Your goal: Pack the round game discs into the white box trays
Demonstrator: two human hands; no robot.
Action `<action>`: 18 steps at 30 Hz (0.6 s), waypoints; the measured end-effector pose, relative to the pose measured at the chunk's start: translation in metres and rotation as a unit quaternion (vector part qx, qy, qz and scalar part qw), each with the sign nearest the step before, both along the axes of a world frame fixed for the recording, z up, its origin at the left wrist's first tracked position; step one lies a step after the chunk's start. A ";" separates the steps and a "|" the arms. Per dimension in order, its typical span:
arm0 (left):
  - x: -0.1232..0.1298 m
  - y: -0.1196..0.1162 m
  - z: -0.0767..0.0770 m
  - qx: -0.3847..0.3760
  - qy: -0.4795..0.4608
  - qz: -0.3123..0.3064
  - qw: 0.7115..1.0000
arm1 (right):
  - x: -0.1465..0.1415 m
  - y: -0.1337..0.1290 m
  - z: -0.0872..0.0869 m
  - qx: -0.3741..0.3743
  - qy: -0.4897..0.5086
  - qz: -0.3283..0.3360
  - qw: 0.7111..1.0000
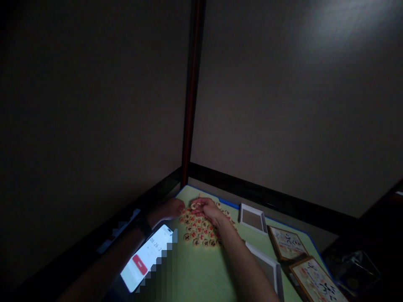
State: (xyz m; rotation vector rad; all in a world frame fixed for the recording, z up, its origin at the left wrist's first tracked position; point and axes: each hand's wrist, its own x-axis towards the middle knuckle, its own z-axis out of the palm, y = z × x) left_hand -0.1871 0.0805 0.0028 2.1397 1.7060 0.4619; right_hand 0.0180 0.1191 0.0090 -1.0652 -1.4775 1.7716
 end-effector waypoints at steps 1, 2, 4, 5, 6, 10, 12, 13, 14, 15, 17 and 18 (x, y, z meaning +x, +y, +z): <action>0.000 -0.001 0.002 0.006 -0.007 0.003 1.000 | -0.001 0.000 0.000 -0.003 0.000 -0.002 1.000; 0.000 -0.001 0.004 0.015 -0.016 0.006 1.000 | -0.001 0.001 0.000 -0.005 0.000 -0.004 1.000; 0.003 -0.003 0.010 0.032 -0.033 0.005 0.999 | -0.002 0.002 0.001 -0.006 0.001 -0.007 1.000; 0.006 -0.003 0.013 0.038 -0.048 -0.006 0.998 | -0.002 0.003 0.002 -0.006 0.002 -0.008 1.000; 0.010 -0.004 0.016 0.042 -0.072 -0.023 0.996 | -0.003 0.004 0.002 -0.005 0.004 -0.009 1.000; 0.028 -0.005 0.024 0.069 -0.193 -0.057 0.977 | -0.003 0.005 0.004 0.003 0.010 -0.013 1.000; 0.033 -0.005 0.026 0.085 -0.198 -0.038 0.976 | -0.002 0.005 0.004 0.009 0.014 -0.017 1.000; 0.035 -0.006 0.026 0.090 -0.190 -0.030 0.977 | -0.001 0.004 0.003 0.011 0.014 -0.019 1.000; 0.035 -0.006 0.026 0.094 -0.180 -0.027 0.979 | 0.000 0.004 0.003 0.014 0.015 -0.019 1.000; 0.036 -0.006 0.026 0.099 -0.169 -0.026 0.980 | 0.001 0.004 0.002 0.016 0.014 -0.018 1.000; 0.035 -0.005 0.025 0.113 -0.143 -0.030 0.983 | 0.002 0.004 0.001 0.018 0.008 -0.011 1.000; 0.034 -0.005 0.024 0.117 -0.130 -0.033 0.984 | 0.002 0.005 0.000 0.018 0.003 -0.006 1.000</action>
